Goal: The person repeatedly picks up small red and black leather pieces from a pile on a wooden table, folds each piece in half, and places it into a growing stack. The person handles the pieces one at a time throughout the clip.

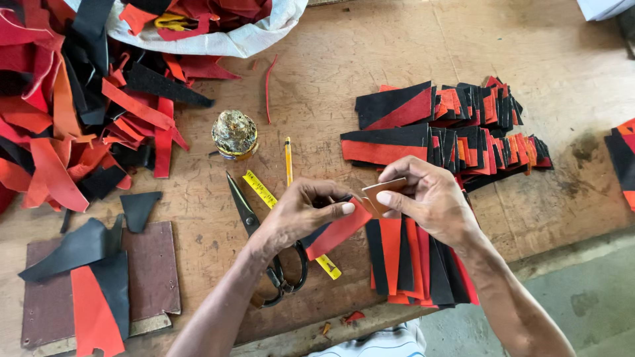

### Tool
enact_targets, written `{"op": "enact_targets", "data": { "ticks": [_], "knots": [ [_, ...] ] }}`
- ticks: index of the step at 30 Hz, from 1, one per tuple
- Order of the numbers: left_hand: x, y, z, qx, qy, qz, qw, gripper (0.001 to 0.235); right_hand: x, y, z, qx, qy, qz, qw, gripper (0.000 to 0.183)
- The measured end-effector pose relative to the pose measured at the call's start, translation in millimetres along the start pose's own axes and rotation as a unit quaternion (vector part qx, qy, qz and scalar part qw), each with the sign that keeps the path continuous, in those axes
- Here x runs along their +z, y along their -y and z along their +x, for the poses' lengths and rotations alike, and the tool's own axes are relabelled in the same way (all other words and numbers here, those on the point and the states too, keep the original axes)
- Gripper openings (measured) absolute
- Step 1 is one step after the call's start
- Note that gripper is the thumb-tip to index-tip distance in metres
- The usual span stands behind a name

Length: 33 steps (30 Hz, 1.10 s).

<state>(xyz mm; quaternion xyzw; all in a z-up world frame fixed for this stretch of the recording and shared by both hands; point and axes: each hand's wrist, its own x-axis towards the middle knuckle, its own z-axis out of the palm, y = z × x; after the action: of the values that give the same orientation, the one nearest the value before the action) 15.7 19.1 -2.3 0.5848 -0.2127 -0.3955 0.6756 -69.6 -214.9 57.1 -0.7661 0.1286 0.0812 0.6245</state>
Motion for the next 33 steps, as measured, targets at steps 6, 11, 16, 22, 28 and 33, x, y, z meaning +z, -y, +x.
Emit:
{"op": "enact_targets", "data": {
  "ticks": [6, 11, 16, 22, 28, 33],
  "knots": [
    [0, 5, 2, -0.003, 0.013, -0.039, 0.999, 0.029, 6, 3, 0, -0.05, 0.007, -0.077, 0.996, 0.017],
    [1, 7, 3, -0.024, 0.01, -0.052, 0.998, 0.031, 11, 1, 3, -0.002, 0.018, -0.008, 1.0, 0.016],
    [0, 7, 3, -0.029, 0.013, -0.047, 0.998, 0.033, 12, -3, 6, -0.01, 0.023, 0.003, 1.0, 0.016],
    [-1, 7, 4, -0.041, 0.007, -0.026, 0.999, 0.032, 12, -5, 6, -0.005, 0.019, -0.012, 1.0, 0.018],
    [0, 7, 5, -0.038, 0.009, -0.033, 0.999, 0.031, 13, -4, 7, -0.003, 0.024, -0.02, 0.999, 0.018],
    [-1, 4, 2, -0.033, 0.011, -0.014, 0.999, 0.032, 13, -2, 7, 0.0, 0.026, -0.034, 0.999, 0.018]
  ]
}}
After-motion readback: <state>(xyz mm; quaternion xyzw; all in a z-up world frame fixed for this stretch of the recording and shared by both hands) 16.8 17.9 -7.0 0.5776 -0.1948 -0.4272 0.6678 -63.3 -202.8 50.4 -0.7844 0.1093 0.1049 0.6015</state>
